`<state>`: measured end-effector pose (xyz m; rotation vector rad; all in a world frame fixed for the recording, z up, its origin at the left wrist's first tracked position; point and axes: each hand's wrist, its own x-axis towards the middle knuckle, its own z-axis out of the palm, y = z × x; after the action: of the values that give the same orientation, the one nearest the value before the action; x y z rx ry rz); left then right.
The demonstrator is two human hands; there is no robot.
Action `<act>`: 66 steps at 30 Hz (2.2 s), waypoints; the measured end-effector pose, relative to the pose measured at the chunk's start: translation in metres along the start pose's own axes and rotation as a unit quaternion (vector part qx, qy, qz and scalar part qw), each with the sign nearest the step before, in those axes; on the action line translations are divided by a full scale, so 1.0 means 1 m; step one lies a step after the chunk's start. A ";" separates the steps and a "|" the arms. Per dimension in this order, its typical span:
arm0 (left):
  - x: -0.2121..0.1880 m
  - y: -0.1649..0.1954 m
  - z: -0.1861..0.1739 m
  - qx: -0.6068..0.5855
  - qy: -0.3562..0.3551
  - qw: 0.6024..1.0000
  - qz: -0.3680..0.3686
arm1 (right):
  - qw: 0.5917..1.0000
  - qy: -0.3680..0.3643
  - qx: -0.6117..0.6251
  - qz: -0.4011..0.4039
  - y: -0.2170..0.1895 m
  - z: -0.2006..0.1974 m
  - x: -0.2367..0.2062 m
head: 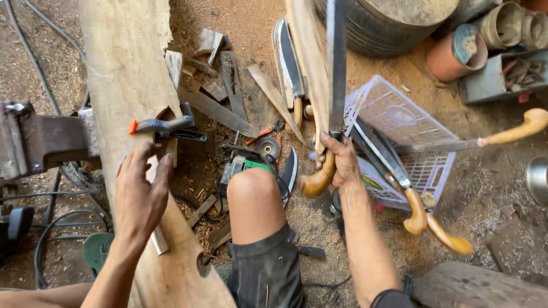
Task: The person carves a piece of wood using an angle grinder, a chisel, and a jigsaw. They smooth the surface with the grinder, chip away sections with the chisel, and cut along marked lines with the jigsaw.
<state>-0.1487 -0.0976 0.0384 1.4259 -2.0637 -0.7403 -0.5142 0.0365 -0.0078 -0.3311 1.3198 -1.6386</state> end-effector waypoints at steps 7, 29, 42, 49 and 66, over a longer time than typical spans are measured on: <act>0.066 0.046 0.061 -0.364 -0.142 0.913 -0.119 | 1.000 0.029 -0.005 -0.009 0.042 -0.009 0.024; 0.146 0.102 0.206 -0.729 -0.147 0.648 -0.166 | 0.974 -0.095 -0.203 0.010 0.023 0.037 -0.005; 0.163 0.106 0.141 -0.269 -0.253 0.925 -0.088 | 0.966 0.097 -0.238 -0.044 0.044 -0.012 0.118; 0.059 0.001 0.032 0.133 -0.140 0.981 -0.010 | 0.825 0.267 -0.488 -0.101 0.081 -0.086 0.266; -0.101 -0.205 0.053 0.041 -0.028 0.997 0.060 | 0.584 0.206 -0.784 -0.042 0.136 -0.091 0.393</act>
<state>-0.0184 -0.0557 -0.1517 1.3254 -2.2233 -0.6611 -0.7041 -0.2162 -0.2932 -1.0559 2.8810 -0.0488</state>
